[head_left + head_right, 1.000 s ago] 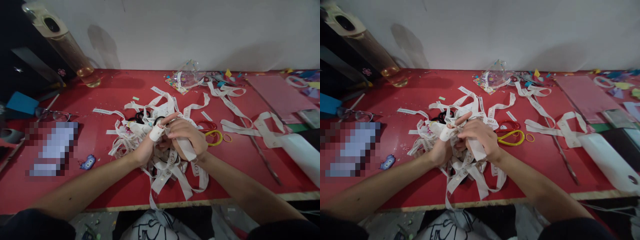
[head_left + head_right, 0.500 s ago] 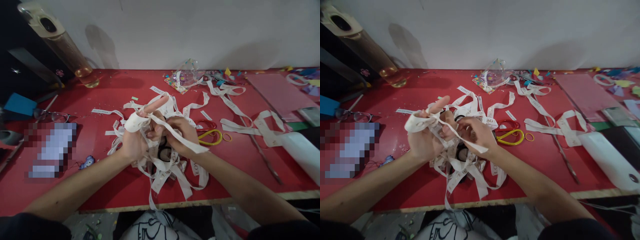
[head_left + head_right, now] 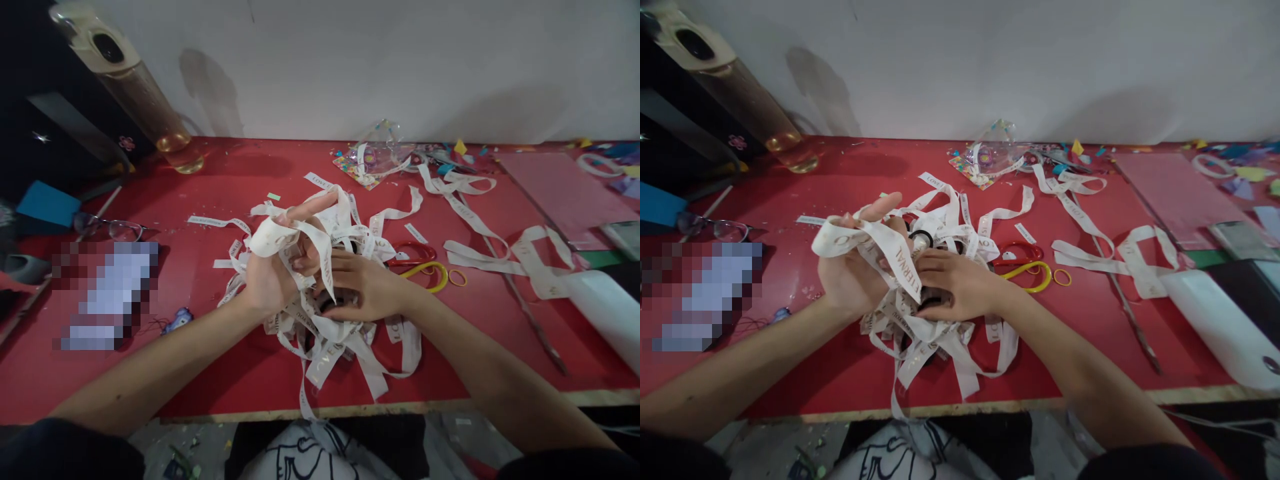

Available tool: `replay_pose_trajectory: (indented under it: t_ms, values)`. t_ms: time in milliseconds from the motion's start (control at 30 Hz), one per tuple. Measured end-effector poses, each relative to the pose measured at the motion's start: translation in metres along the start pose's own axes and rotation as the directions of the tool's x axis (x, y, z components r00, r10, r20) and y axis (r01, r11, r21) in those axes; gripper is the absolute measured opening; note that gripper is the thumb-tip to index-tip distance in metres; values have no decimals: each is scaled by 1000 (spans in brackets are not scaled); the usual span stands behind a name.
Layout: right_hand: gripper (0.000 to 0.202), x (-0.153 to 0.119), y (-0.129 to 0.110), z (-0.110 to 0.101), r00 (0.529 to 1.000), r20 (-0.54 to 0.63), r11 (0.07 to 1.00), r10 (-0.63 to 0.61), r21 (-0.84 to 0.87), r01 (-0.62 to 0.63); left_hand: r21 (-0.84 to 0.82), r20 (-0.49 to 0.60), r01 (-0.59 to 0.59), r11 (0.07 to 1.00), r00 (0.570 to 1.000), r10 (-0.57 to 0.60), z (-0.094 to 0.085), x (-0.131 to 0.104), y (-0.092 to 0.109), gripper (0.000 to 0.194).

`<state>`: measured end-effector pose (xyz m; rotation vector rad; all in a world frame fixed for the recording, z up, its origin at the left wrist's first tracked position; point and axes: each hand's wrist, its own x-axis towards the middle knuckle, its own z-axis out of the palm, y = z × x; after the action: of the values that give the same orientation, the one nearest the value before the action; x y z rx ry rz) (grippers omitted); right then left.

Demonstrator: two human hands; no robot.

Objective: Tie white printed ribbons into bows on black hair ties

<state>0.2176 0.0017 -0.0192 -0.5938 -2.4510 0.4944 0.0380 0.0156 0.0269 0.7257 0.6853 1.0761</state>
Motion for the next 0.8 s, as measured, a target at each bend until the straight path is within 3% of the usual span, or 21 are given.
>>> replay_pose_trajectory:
  t_ms: [100, 167, 267, 333, 400, 500, 600, 700, 800]
  values:
    - [10, 0, 0, 1, 1000, -20, 1000, -9, 27, 10, -24, 77, -45, 999, 996, 47, -1, 2, 3, 48]
    - [6, 0, 0, 4, 992, -128, 1000, 14, 8, -13, -42, 69, -70, 997, 995, 72, -1, 4, 5, 49]
    - [10, 0, 2, 10, 920, -369, 975, 130, -124, -187, -65, 40, -85, 994, 995, 88, -1, 6, 6, 46]
    - [19, -1, 5, 12, 874, -436, 922, 216, -204, -330, -80, 65, -67, 994, 995, 73, -2, 6, 4, 40]
    - [18, -2, 8, 15, 865, -427, 885, 265, -249, -394, -84, 83, -39, 996, 996, 46, -3, 6, 0, 37]
    - [6, -3, 11, 16, 873, -430, 899, 231, -249, -361, -39, 49, -2, 999, 999, 4, -3, 4, -3, 45]
    - [7, -1, 6, 14, 827, -529, 931, 189, -172, -323, 25, 75, 0, 1000, 997, -2, -1, 3, -3, 51]
    - [9, 3, -4, 11, 803, -548, 951, 235, -40, -306, 57, 191, -111, 992, 977, 99, -1, 5, 1, 42]
    - [9, 6, -12, 10, 841, -449, 949, 300, 47, -313, 94, 312, -261, 961, 924, 221, -5, 11, 2, 37]
